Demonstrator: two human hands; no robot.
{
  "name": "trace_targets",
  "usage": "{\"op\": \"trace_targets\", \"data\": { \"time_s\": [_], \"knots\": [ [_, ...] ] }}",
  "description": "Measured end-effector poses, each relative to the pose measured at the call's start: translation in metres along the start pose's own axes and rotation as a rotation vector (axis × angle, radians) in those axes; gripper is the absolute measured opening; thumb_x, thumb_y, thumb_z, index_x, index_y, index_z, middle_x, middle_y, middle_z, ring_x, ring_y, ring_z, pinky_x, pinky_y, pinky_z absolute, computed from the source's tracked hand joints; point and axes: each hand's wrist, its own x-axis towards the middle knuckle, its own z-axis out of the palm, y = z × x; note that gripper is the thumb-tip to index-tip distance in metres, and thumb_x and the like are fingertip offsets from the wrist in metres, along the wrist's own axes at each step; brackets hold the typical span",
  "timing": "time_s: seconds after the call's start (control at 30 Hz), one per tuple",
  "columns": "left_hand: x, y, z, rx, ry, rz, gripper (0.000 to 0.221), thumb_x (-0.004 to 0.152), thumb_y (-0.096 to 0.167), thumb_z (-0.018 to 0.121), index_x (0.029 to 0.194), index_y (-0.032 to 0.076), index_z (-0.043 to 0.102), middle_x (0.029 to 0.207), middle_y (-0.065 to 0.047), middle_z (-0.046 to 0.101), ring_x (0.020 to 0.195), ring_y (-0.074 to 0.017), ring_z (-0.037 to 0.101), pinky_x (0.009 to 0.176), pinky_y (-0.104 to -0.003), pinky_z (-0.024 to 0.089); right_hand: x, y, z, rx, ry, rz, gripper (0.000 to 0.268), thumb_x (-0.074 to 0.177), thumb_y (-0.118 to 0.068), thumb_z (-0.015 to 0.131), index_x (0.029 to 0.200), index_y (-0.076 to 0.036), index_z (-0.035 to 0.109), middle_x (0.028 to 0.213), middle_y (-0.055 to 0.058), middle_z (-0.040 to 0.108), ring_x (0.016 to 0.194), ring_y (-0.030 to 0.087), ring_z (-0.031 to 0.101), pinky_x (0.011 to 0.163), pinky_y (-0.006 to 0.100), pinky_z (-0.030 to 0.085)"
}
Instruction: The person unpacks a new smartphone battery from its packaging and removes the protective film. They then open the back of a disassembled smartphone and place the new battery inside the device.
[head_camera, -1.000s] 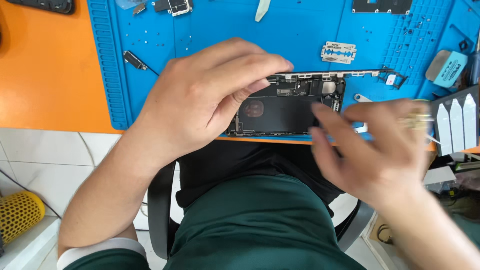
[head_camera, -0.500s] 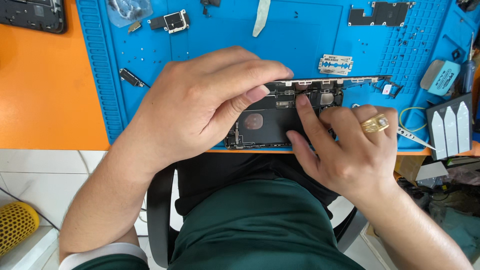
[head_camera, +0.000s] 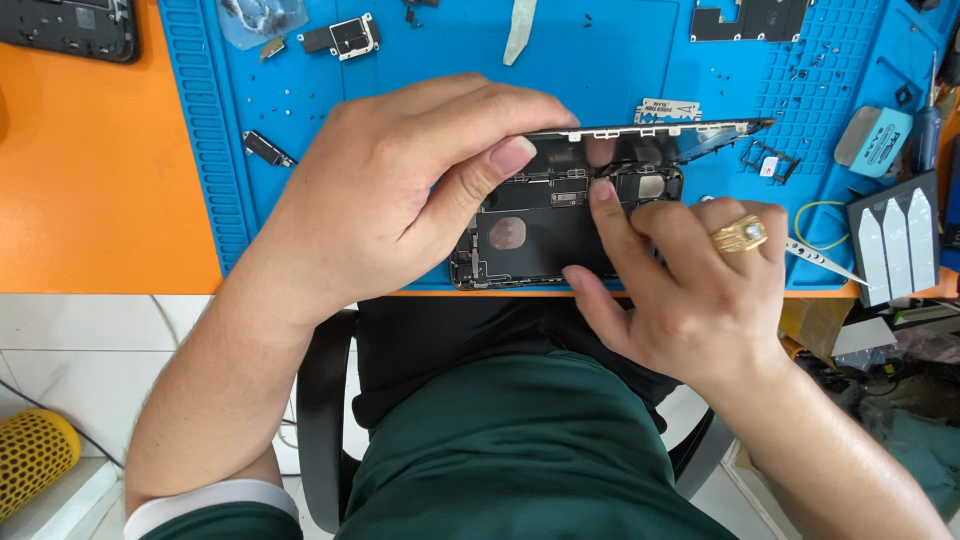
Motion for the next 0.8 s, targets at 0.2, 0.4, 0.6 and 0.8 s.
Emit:
{"op": "trace_targets", "data": {
  "time_s": [0.2, 0.4, 0.6, 0.8],
  "knots": [
    [0.000, 0.002, 0.001, -0.048, 0.017, 0.027, 0.036, 0.122, 0.022, 0.035, 0.138, 0.002, 0.062, 0.122, -0.013, 0.073, 0.107, -0.0342, 0.070, 0.082, -0.041, 0.051, -0.016, -0.001, 0.004, -0.001, -0.007, 0.044, 0.056, 0.114, -0.055, 0.060, 0.142, -0.012, 0.085, 0.104, 0.006, 0.068, 0.081, 0.033, 0.056, 0.075, 0.046, 0.038],
    [0.001, 0.005, 0.001, -0.042, 0.019, -0.001, 0.040, 0.122, 0.026, 0.034, 0.139, 0.003, 0.061, 0.124, -0.012, 0.074, 0.110, -0.0330, 0.072, 0.084, -0.041, 0.053, -0.004, -0.004, -0.003, 0.040, -0.007, 0.019, 0.046, 0.115, -0.051, 0.067, 0.139, -0.016, 0.086, 0.101, 0.005, 0.066, 0.080, 0.034, 0.057, 0.074, 0.046, 0.038],
    [0.002, 0.006, 0.000, -0.039, 0.006, 0.000, 0.045, 0.121, 0.031, 0.031, 0.138, 0.002, 0.060, 0.129, -0.011, 0.073, 0.113, -0.0338, 0.072, 0.083, -0.041, 0.053, 0.006, -0.008, -0.003, 0.017, -0.022, -0.012, 0.044, 0.116, -0.051, 0.068, 0.139, -0.018, 0.085, 0.097, 0.001, 0.062, 0.077, 0.027, 0.054, 0.072, 0.042, 0.039],
    [0.001, 0.005, -0.002, -0.070, -0.015, -0.024, 0.054, 0.118, 0.042, 0.026, 0.139, 0.004, 0.059, 0.122, -0.008, 0.071, 0.103, -0.0292, 0.070, 0.075, -0.039, 0.051, 0.005, -0.006, -0.003, 0.075, 0.016, -0.025, 0.031, 0.114, -0.039, 0.075, 0.131, -0.017, 0.089, 0.097, 0.002, 0.065, 0.074, 0.027, 0.053, 0.073, 0.043, 0.038]
  ]
}}
